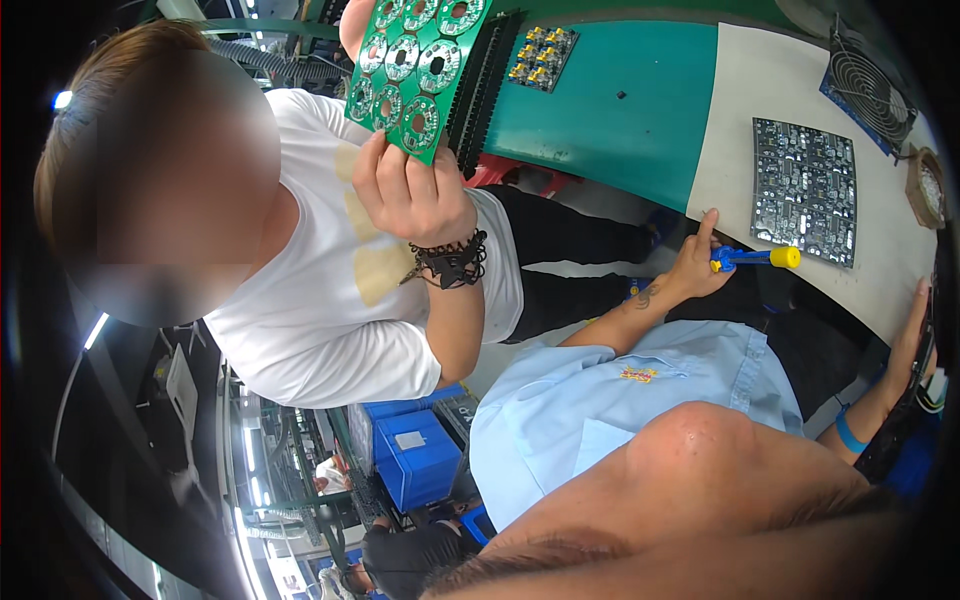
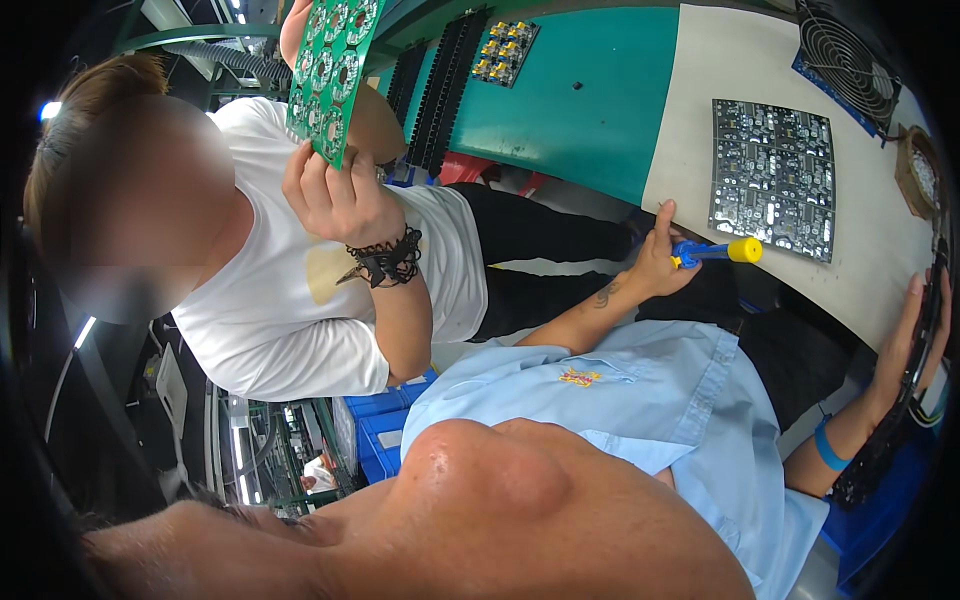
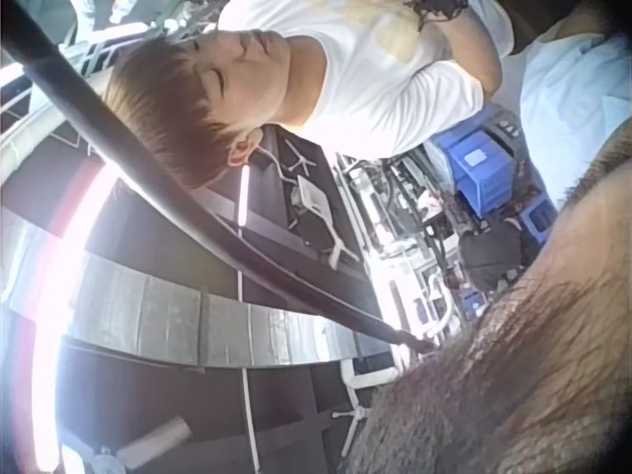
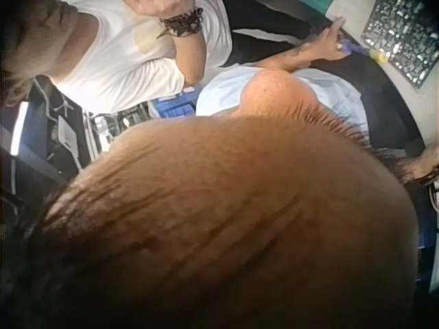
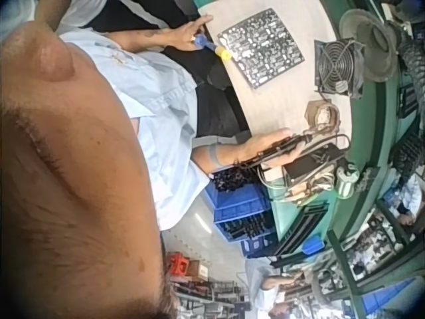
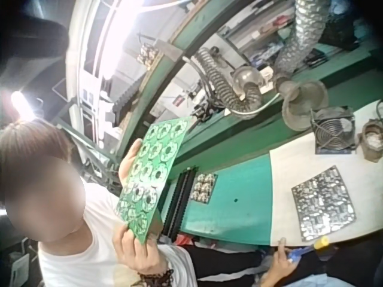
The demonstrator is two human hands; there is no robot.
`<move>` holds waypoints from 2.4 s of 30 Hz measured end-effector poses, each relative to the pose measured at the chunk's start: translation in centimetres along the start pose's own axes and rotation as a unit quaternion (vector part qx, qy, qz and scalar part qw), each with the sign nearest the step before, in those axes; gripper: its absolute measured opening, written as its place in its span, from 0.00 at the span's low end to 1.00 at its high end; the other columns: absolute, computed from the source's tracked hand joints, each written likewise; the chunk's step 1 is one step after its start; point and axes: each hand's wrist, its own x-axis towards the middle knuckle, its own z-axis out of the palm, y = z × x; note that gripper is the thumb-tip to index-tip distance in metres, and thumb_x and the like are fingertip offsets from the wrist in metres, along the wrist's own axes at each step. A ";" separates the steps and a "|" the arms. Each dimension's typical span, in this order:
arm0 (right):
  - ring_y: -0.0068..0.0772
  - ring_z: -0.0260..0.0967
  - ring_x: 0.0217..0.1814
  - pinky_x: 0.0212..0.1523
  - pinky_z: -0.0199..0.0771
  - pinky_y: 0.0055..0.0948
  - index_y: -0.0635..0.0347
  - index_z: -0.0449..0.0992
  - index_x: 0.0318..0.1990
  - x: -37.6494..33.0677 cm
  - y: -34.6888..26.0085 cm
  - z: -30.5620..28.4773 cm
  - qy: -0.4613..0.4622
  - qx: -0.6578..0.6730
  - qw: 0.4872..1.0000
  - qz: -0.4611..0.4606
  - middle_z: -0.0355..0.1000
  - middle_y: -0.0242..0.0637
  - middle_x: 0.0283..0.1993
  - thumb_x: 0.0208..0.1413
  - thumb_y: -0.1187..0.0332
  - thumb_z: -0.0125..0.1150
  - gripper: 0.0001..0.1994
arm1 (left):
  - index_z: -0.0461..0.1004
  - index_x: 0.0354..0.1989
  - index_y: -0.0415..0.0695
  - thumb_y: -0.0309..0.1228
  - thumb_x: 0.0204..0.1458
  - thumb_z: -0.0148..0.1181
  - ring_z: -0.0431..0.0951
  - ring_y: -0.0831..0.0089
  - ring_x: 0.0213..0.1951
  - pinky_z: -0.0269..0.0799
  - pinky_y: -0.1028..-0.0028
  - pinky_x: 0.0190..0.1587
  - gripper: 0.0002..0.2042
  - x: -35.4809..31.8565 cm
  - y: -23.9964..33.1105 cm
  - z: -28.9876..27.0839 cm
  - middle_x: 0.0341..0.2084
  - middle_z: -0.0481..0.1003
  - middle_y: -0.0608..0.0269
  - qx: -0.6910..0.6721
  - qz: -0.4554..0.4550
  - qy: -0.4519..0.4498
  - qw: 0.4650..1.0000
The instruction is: The person is soldering electronic components onto printed circuit boards at a manual assembly station.
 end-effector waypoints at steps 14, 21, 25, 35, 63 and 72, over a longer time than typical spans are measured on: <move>0.29 0.75 0.57 0.55 0.74 0.22 0.60 0.68 0.64 -0.4 0.4 0.1 -0.008 0.021 1.000 0.008 0.73 0.35 0.61 0.62 0.77 0.53 0.22 | 0.37 0.72 0.36 0.19 0.41 0.63 0.73 0.64 0.17 0.66 0.71 0.20 0.49 0.6 0.2 0.4 0.16 0.72 0.59 0.009 0.025 0.034 0.999; 0.29 0.76 0.55 0.54 0.75 0.22 0.61 0.70 0.62 -0.5 0.2 0.1 -0.009 0.023 1.000 0.012 0.75 0.36 0.59 0.62 0.75 0.54 0.20 | 0.34 0.71 0.36 0.19 0.42 0.64 0.75 0.68 0.21 0.70 0.74 0.24 0.51 -0.1 -0.5 0.1 0.23 0.75 0.57 0.024 0.008 0.001 1.000; 0.29 0.76 0.55 0.54 0.75 0.22 0.62 0.72 0.60 -0.4 0.0 -0.1 -0.007 0.026 0.999 0.018 0.75 0.37 0.58 0.63 0.74 0.55 0.18 | 0.33 0.71 0.36 0.19 0.42 0.64 0.76 0.68 0.22 0.70 0.73 0.24 0.51 -0.2 -0.8 0.4 0.24 0.75 0.57 0.005 0.017 0.001 1.000; 0.28 0.77 0.53 0.53 0.76 0.22 0.65 0.76 0.57 0.5 -3.8 -1.3 0.025 0.054 0.996 0.059 0.77 0.38 0.55 0.63 0.72 0.57 0.15 | 0.31 0.71 0.36 0.19 0.43 0.63 0.77 0.67 0.24 0.72 0.73 0.27 0.51 -0.7 -0.7 0.3 0.30 0.76 0.53 0.002 -0.036 -0.018 0.999; 0.36 0.65 0.32 0.37 0.69 0.33 0.66 0.78 0.43 3.9 -24.4 -1.4 -0.145 0.565 0.777 -0.239 0.74 0.43 0.34 0.37 0.79 0.64 0.19 | 0.42 0.68 0.39 0.26 0.43 0.68 0.82 0.57 0.32 0.73 0.64 0.28 0.46 0.9 0.2 -0.1 0.37 0.79 0.49 0.000 0.006 0.014 1.000; 0.37 0.64 0.33 0.38 0.67 0.35 0.66 0.77 0.43 4.1 -24.9 -0.5 -0.163 0.571 0.769 -0.238 0.73 0.44 0.36 0.40 0.77 0.64 0.17 | 0.53 0.62 0.40 0.29 0.44 0.68 0.82 0.55 0.39 0.75 0.63 0.35 0.37 1.6 0.8 0.0 0.41 0.78 0.49 -0.057 -0.021 0.033 0.998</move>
